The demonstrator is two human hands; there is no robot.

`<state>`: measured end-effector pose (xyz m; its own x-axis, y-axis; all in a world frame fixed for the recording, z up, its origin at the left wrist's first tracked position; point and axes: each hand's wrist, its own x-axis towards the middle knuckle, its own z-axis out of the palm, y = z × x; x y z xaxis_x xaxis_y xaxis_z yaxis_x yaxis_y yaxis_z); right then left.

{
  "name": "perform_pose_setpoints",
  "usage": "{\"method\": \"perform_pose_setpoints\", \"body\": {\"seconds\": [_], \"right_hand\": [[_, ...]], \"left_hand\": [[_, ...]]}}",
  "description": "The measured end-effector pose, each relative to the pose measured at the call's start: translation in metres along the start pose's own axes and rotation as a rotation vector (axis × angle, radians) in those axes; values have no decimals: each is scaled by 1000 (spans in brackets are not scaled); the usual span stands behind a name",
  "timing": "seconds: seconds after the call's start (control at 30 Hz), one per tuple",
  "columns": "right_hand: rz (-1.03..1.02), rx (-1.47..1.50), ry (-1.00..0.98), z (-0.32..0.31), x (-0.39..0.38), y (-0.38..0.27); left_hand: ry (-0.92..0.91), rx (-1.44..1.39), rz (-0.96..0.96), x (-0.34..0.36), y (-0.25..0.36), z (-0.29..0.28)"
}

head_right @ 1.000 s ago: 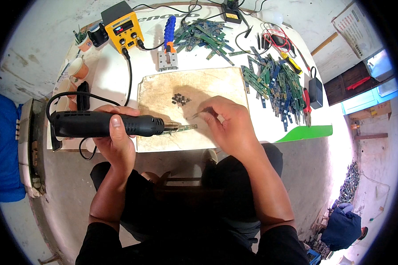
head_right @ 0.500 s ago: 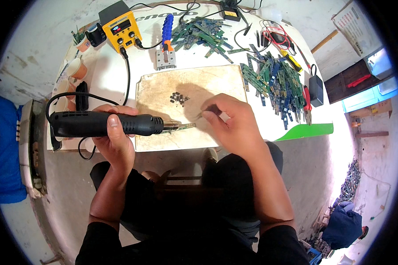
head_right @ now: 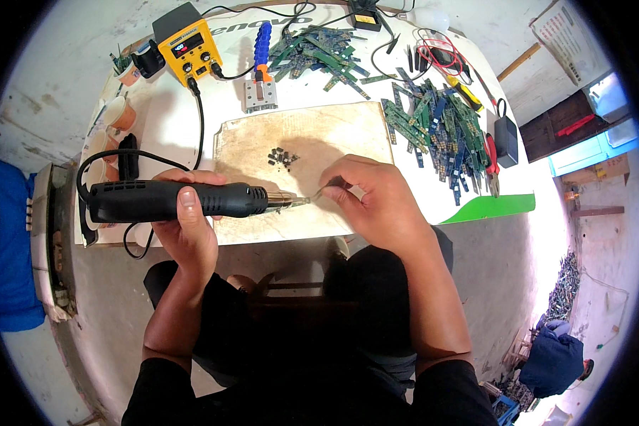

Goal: The person uses a hot air gun and tweezers to remove small electronic components from a green circuit board. They heat the solder joints and lift the components off, placing them onto a work mat. The process is repeated for several components on the same board.

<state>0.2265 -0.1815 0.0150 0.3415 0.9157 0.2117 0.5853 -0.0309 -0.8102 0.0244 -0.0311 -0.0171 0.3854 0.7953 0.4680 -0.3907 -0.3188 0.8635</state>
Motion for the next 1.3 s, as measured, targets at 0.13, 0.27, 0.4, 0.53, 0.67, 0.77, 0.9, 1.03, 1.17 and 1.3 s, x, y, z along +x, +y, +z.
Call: {"method": "perform_pose_setpoints", "body": {"seconds": [0.13,0.27,0.4,0.53,0.67,0.77,0.9,1.03,1.17,1.3], "right_hand": [[4,-10,-1,0,0,1],[18,-11,-8,0,0,-1],[13,-30,-7,1,0,-2],[6,-44,-15,1,0,-3],[-2,-34,-13,1,0,-2],[-17,-32,-10,1,0,-2],[-25,-20,-7,1,1,-1],[-22,-21,-7,1,0,0],[-7,-57,-14,1,0,-1],[-19,-44,2,2,0,-1]], "left_hand": [[-10,10,20,0,-2,1],[-15,8,17,0,-2,-1],[-29,8,7,-1,-2,-4],[-24,-43,-28,-1,0,-3],[-35,-147,-56,-1,3,-1],[-51,-136,-75,-2,4,-2],[-49,-120,-64,-2,4,0],[-49,-134,-74,-2,4,1],[-52,-153,-83,-2,4,-1],[-47,-177,-82,-3,4,1]]}}
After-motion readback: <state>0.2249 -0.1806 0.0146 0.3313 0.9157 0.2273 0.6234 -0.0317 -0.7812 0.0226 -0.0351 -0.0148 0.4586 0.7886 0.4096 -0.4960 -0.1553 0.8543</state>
